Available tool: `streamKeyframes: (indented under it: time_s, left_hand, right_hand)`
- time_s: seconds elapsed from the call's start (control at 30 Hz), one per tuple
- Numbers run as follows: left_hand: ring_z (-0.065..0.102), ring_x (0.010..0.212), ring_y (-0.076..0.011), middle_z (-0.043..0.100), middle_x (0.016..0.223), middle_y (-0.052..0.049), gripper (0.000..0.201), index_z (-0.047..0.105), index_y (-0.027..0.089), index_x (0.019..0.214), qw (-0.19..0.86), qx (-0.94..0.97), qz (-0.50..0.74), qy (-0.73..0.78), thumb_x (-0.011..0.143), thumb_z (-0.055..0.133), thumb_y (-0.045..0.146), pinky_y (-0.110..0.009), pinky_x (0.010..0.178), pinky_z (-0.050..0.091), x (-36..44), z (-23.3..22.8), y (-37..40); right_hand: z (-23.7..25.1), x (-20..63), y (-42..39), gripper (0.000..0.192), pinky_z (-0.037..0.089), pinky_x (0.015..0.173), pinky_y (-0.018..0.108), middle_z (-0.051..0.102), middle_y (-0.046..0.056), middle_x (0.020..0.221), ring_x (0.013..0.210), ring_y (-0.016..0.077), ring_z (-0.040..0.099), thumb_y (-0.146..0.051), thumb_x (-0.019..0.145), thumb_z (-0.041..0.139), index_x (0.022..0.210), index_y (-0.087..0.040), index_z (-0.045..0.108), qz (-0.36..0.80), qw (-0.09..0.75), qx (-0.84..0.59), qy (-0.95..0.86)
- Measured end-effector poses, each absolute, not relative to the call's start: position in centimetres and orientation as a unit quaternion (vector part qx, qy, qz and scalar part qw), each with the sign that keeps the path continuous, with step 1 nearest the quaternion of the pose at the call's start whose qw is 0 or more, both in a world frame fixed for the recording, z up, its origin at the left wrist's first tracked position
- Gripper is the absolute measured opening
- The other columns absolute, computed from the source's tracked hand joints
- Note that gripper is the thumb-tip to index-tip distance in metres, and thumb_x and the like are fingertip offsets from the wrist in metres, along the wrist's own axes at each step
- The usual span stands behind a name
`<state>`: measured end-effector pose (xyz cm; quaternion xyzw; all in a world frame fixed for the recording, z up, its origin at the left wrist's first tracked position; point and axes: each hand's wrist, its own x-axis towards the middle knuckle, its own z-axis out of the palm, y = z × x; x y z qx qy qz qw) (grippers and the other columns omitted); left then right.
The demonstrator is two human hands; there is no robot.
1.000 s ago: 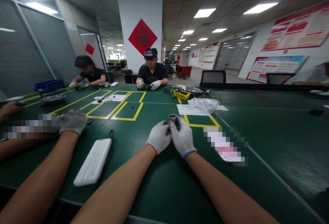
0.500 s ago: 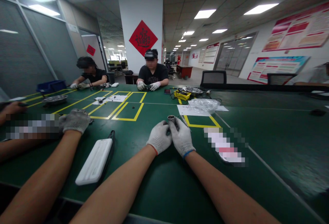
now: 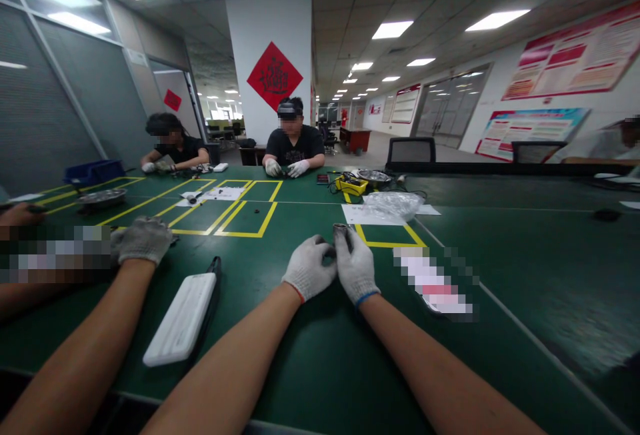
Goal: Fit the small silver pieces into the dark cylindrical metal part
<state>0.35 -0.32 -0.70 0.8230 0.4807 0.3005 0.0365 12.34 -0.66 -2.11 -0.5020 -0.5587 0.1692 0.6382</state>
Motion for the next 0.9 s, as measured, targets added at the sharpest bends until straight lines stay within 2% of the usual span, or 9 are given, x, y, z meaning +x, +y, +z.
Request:
streamKeyframes:
  time_s: [0.5, 0.7, 0.9]
  left_hand:
    - [0.062, 0.079, -0.0184, 0.066, 0.09, -0.007, 0.011, 0.076, 0.018, 0.086, 0.041, 0.817, 0.331, 0.471, 0.084, 0.066, 0.023, -0.029, 0.074, 0.05, 0.3, -0.8, -0.2]
    - [0.062, 0.078, -0.0179, 0.066, 0.085, -0.006, 0.013, 0.076, 0.018, 0.081, 0.075, 0.787, 0.377, 0.482, 0.084, 0.064, 0.019, -0.028, 0.071, 0.048, 0.3, -0.7, 0.2]
    - [0.058, 0.072, -0.0165, 0.062, 0.075, -0.003, 0.013, 0.071, 0.018, 0.07, 0.088, 0.761, 0.417, 0.49, 0.082, 0.066, 0.018, -0.027, 0.068, 0.046, 0.4, -0.6, 0.5]
  right_hand:
    - [-1.9, 12.4, -0.8, 0.05, 0.052, 0.076, 0.036, 0.073, 0.008, 0.087, 0.085, 0.0263, 0.067, -0.065, 0.094, 0.05, 0.092, -0.019, 0.071, 0.181, 0.627, -0.506, -0.563]
    - [-2.3, 12.3, -0.6, 0.048, 0.053, 0.088, 0.04, 0.073, 0.011, 0.098, 0.097, 0.0282, 0.067, -0.061, 0.096, 0.049, 0.101, -0.019, 0.073, 0.136, 0.623, -0.489, -0.595]
    - [-2.4, 12.3, -0.6, 0.047, 0.053, 0.091, 0.042, 0.072, 0.012, 0.102, 0.099, 0.0285, 0.067, -0.06, 0.096, 0.05, 0.104, -0.019, 0.073, 0.133, 0.623, -0.479, -0.604]
